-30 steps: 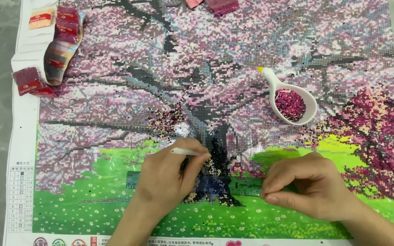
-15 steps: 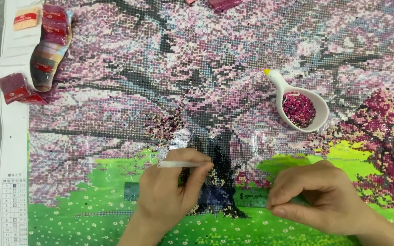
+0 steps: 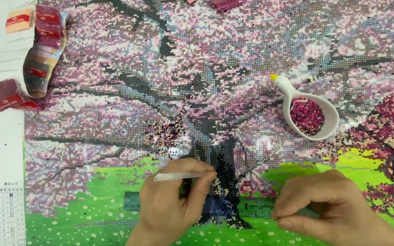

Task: Using a stylus tool to pick up small resin diamonds and place them onto a pre-printed sticky canvas to create a mosaic.

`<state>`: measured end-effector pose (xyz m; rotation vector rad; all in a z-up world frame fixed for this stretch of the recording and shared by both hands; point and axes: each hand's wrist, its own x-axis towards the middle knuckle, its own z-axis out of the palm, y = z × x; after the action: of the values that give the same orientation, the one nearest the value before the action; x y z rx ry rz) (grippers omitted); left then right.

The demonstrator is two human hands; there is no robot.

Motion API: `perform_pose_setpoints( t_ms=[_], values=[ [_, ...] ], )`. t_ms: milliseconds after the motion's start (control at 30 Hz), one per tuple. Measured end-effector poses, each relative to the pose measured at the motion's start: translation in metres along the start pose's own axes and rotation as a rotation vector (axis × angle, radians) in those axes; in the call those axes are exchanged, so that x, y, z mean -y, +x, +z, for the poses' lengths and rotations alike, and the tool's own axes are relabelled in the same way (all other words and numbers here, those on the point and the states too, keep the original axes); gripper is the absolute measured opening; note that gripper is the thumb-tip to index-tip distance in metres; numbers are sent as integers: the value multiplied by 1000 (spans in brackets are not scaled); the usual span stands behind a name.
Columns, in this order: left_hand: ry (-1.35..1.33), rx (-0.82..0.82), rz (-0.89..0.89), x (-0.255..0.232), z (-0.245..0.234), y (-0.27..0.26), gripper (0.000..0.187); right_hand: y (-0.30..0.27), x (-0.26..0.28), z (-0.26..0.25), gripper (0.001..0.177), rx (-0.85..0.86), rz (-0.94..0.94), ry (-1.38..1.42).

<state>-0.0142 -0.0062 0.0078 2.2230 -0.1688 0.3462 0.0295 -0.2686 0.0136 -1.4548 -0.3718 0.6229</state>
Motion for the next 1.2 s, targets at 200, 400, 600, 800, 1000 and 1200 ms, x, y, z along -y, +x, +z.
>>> perform_pose_setpoints(
  t_ms=[200, 400, 600, 800, 1000, 1200],
  values=[
    [-16, -66, -67, 4, 5, -4, 12, -3, -4, -4, 22, 27, 44, -14],
    [-34, -30, -57, 5, 9, -2, 14, 2, 0, -2, 17, 38, 23, -32],
    [-16, 6, 13, 5, 8, 2, 15, 2, 1, -2, 17, 34, 16, -46],
    [1, 9, 60, 5, 9, 5, 14, 2, 0, -2, 18, 43, 6, -40],
    [13, -11, 90, 4, 8, 6, 14, 3, 2, -1, 16, 53, -12, -63],
    [-25, -29, 30, 2, 7, 8, 11, 5, 3, -1, 14, 50, -31, -72]
  ],
)
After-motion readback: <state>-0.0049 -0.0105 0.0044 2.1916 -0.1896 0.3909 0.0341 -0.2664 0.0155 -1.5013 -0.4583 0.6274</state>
